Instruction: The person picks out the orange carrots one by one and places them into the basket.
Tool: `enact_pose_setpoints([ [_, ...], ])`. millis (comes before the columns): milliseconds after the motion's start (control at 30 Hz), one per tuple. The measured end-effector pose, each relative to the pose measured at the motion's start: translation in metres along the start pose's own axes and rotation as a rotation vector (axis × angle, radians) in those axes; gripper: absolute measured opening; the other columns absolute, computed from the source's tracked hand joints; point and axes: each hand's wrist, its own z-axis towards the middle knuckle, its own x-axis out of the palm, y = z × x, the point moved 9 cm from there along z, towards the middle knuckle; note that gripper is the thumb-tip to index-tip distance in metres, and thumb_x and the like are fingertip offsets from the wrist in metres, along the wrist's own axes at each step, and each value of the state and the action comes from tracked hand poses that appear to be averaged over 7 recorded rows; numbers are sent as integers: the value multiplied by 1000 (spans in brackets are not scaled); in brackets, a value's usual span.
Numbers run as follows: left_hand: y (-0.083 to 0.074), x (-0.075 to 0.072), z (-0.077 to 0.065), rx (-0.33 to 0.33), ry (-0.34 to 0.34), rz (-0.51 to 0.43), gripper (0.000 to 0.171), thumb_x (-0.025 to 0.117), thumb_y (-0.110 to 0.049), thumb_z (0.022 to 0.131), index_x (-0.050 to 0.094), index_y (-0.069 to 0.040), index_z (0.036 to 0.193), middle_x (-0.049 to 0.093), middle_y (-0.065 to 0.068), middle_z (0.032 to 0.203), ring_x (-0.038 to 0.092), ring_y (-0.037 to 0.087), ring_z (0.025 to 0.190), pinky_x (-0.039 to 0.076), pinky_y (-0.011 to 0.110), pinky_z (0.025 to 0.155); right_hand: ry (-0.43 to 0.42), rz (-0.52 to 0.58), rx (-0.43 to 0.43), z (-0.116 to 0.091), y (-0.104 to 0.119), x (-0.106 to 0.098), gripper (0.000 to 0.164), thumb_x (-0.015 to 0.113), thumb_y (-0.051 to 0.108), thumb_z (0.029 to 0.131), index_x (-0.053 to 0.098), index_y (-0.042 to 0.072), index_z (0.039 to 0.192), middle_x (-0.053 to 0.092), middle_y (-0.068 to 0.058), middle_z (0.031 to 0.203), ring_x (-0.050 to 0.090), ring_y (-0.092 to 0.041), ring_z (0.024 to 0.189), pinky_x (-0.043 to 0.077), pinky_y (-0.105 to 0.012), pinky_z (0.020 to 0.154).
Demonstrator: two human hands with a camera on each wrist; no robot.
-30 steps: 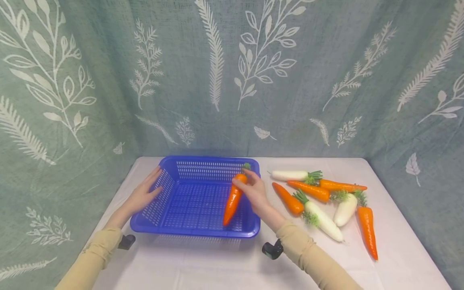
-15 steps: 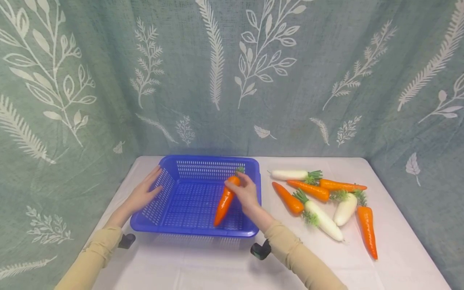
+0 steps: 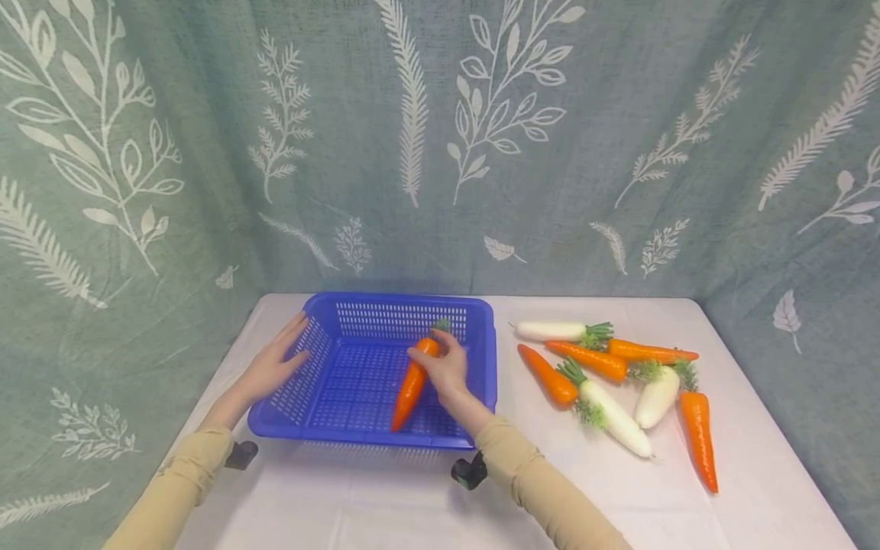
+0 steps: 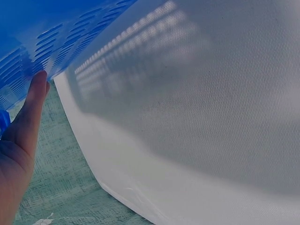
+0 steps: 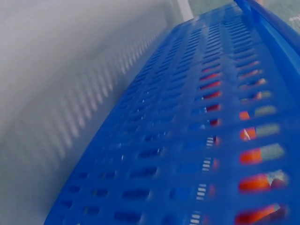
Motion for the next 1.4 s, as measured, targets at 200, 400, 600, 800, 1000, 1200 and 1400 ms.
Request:
enact_pose_setpoints([
  [200, -2, 0, 0, 0, 3, 0, 60, 48, -12, 96, 23, 5, 148, 13, 20, 158, 16, 44, 143, 17, 58, 116, 0, -73, 0, -2, -1, 10, 56, 74, 8, 76, 54, -4, 127, 58, -26, 120, 59, -37, 105, 54, -42, 90],
  [400, -2, -1, 0, -1, 2, 9, 60, 48, -12, 96, 23, 5, 148, 13, 20, 158, 17, 44, 143, 18, 59, 115, -46, -165, 10, -2, -2, 15, 55, 77, 11, 74, 58, 0, 124, 62, -24, 115, 61, -35, 103, 54, -42, 89],
  [600, -4, -4, 0, -4, 3, 18, 60, 48, -11, 96, 23, 5, 148, 13, 21, 158, 17, 45, 142, 19, 60, 114, -97, -226, -75, -5, 8, 17, 53, 79, 9, 70, 61, -2, 118, 65, -23, 111, 63, -35, 99, 54, -42, 87],
  [800, -5, -2, 0, -2, 2, 19, 60, 48, -11, 96, 23, 6, 147, 14, 22, 157, 17, 45, 142, 18, 59, 115, -42, -354, -190, -9, 21, 30, 51, 80, 10, 69, 63, 3, 117, 67, -19, 111, 64, -34, 99, 55, -42, 85],
  [1000, -6, 1, -2, 10, -6, 15, 60, 48, -11, 95, 23, 8, 146, 14, 23, 157, 17, 46, 142, 17, 59, 115, 155, -517, -332, -14, 31, 63, 50, 81, 12, 71, 64, 6, 118, 66, -16, 110, 63, -32, 97, 56, -36, 77],
  [1200, -3, 4, -2, 4, 0, 9, 59, 48, -11, 96, 23, 7, 147, 14, 21, 158, 16, 44, 143, 18, 58, 116, 363, -658, -434, -23, 27, 93, 49, 81, 13, 73, 64, 9, 119, 66, -11, 108, 62, -26, 95, 54, -27, 74],
  [1400, -1, 1, -1, -5, 1, 16, 59, 48, -11, 96, 23, 5, 148, 13, 19, 158, 16, 43, 143, 18, 58, 115, 519, -705, -470, -30, 22, 115, 48, 79, 11, 75, 64, 10, 120, 67, -9, 115, 61, -25, 103, 52, -31, 87],
])
